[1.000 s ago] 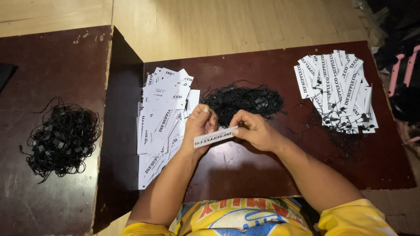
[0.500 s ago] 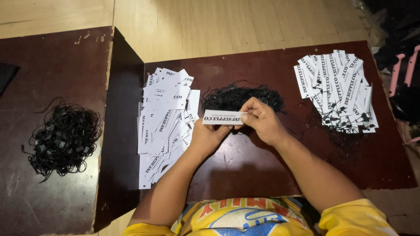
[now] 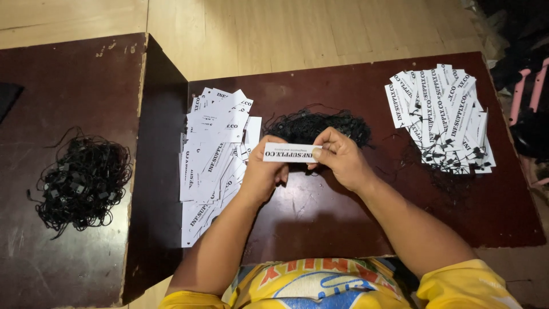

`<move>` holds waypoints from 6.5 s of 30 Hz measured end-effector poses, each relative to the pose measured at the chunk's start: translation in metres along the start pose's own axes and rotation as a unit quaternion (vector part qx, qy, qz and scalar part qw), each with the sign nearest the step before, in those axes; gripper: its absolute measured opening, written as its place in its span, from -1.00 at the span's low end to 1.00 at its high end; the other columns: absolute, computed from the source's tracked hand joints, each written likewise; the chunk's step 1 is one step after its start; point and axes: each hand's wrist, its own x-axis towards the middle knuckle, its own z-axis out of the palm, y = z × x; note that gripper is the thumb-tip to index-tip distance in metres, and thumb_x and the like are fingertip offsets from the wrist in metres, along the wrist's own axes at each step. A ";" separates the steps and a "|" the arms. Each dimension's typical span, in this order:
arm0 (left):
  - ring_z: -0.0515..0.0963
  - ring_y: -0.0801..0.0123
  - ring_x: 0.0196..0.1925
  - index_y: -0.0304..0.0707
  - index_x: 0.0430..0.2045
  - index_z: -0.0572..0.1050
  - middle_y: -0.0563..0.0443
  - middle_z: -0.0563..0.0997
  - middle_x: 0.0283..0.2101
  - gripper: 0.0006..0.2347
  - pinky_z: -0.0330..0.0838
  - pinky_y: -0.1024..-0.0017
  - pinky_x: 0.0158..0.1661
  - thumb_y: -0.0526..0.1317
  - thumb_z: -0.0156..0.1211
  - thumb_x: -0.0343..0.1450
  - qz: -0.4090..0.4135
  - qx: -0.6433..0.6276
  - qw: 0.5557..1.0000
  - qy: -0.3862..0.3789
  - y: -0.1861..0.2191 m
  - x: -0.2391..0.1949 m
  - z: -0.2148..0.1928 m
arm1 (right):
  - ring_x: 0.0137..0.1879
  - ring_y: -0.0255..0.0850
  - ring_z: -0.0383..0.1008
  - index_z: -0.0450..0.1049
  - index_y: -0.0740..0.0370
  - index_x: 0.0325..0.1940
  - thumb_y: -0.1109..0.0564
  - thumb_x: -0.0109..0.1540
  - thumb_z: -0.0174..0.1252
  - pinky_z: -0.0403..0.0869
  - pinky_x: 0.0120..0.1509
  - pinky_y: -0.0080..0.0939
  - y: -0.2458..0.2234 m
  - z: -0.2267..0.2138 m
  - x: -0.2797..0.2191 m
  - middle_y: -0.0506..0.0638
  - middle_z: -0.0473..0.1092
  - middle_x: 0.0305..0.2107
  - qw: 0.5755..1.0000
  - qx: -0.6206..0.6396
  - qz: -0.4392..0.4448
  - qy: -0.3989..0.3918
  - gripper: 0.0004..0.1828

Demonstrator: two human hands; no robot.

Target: The person sits at a table and repeatedly picks up small white paper tags and black cables. They insert the tags into the cables and place the assembled items into a growing pile on the right side of the table.

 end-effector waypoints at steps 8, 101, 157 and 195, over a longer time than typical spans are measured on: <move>0.70 -0.15 -0.21 -0.17 -0.32 0.70 -0.18 0.71 -0.35 -0.84 0.56 0.11 -0.24 -0.18 0.37 0.31 0.008 0.438 0.898 -0.035 0.038 -0.016 0.034 | -0.40 -0.20 0.61 0.44 0.36 -0.09 0.28 0.26 0.23 0.57 -0.20 -0.28 0.000 0.003 -0.001 0.13 0.51 -0.54 0.999 0.044 -0.025 0.001 -0.83; 0.64 0.07 -0.33 -0.31 -0.41 0.62 -0.19 0.62 -0.34 -0.90 0.54 0.29 -0.32 -0.27 0.35 0.32 0.096 0.255 0.927 -0.257 -0.003 -0.025 0.023 | -0.46 -0.27 0.52 0.44 0.28 -0.15 0.26 0.38 0.10 0.48 -0.45 -0.45 0.003 -0.020 0.006 0.06 0.45 -0.50 0.976 -0.123 -0.036 0.174 -0.97; 0.63 -0.16 0.08 -0.38 0.10 0.51 -0.29 0.61 0.09 -0.54 0.57 0.12 -0.01 -0.17 0.36 0.32 0.150 0.292 0.927 -0.182 -0.010 -0.024 0.042 | -0.25 -0.06 0.61 0.57 0.31 -0.15 0.37 0.12 0.30 0.56 -0.14 -0.13 0.003 -0.165 -0.075 0.08 0.50 -0.27 0.727 -0.438 -0.178 0.499 -0.78; 0.67 0.00 -0.08 -0.14 -0.07 0.61 -0.05 0.66 -0.13 -0.72 0.57 0.16 -0.08 -0.20 0.32 0.33 0.204 0.425 0.870 -0.147 -0.019 -0.012 0.026 | -0.25 -0.04 0.53 0.55 0.05 -0.21 0.10 0.22 0.29 0.53 -0.16 -0.10 0.026 -0.086 -0.046 -0.06 0.35 -0.43 0.788 -0.579 -0.173 0.121 -0.91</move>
